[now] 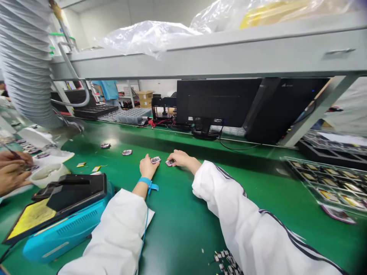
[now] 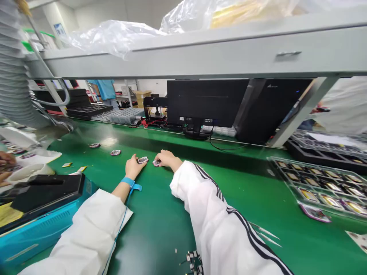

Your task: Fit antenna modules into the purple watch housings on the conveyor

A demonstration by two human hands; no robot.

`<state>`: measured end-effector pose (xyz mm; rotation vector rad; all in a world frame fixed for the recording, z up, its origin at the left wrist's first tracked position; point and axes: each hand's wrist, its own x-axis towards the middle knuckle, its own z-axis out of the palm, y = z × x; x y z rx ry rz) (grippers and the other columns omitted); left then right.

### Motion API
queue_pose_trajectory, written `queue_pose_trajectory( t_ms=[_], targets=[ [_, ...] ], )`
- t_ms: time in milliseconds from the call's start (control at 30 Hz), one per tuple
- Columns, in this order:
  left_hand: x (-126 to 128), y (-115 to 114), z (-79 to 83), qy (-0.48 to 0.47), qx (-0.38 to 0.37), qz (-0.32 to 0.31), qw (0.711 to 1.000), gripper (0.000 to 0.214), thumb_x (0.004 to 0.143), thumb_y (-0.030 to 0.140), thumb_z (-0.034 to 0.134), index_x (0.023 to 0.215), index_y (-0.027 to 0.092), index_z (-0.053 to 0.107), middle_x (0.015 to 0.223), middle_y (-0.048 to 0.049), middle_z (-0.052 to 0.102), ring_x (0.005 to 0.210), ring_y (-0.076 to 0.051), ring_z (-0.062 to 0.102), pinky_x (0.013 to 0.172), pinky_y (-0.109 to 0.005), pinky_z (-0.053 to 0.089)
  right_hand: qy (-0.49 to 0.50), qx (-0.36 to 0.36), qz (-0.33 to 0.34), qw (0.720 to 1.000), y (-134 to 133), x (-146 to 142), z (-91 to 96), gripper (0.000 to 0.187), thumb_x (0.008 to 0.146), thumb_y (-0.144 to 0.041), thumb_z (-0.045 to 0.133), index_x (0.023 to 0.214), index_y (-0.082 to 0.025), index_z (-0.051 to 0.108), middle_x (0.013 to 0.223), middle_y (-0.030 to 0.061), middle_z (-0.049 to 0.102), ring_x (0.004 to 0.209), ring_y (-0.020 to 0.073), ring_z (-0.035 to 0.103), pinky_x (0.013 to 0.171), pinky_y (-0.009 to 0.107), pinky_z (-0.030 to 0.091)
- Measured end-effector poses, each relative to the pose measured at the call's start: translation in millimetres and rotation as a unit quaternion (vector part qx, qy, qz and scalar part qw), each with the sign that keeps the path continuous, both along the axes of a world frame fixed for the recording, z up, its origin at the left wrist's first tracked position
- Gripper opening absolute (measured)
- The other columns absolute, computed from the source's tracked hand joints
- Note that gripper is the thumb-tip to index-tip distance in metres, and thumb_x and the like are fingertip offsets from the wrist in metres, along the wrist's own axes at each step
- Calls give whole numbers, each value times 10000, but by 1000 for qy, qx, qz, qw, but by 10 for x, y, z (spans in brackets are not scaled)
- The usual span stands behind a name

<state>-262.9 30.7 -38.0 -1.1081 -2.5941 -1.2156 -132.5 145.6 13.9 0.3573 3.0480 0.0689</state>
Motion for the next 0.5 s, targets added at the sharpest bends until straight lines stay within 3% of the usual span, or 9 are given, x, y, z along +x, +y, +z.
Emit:
queue_pose_trajectory(
  t_ms=[100,200,267,367,433,500],
  targets=[
    [170,-18,84,53,9,-58,997,328,847,327,483,1120,145,470,1133,-83,498,988,-191,520,836,-402,461,-9,-10,-17,1000,-37,214,113,311,842,-343,463,1086,-152,502,1101,73,521,955,153,527,816,363,461],
    [596,-102,168,85,5,-240,967,265,850,295,478,1065,143,510,1104,-76,523,996,-186,519,862,-405,446,-14,-34,-38,999,-162,753,177,305,840,-355,465,1057,-146,516,1074,66,534,946,151,529,817,368,455],
    [992,-222,216,95,-15,-428,898,158,826,147,463,904,160,600,932,-36,612,930,-156,554,866,-344,450,-9,-56,-48,997,-314,1194,166,293,817,-372,495,989,-141,550,996,51,563,923,149,530,811,365,444],
    [1547,-446,277,101,-34,-669,735,319,775,23,418,885,238,628,899,38,655,888,-85,586,850,-191,454,23,-88,-76,993,-583,1779,54,287,680,-337,650,907,-165,622,824,33,612,859,172,520,751,310,432],
    [1783,-554,296,107,-40,-744,659,339,780,9,403,915,232,620,921,32,657,882,-74,587,835,-157,451,52,-105,-104,988,-730,2039,-61,316,659,-335,669,926,-172,631,815,38,618,822,169,514,710,288,426],
    [1893,-602,294,120,-52,-773,621,313,802,24,398,936,208,613,925,-6,653,865,-94,588,811,-173,458,81,-120,-125,982,-816,2184,-165,368,647,-378,678,952,-178,627,838,42,617,815,163,512,704,282,425]
  ],
)
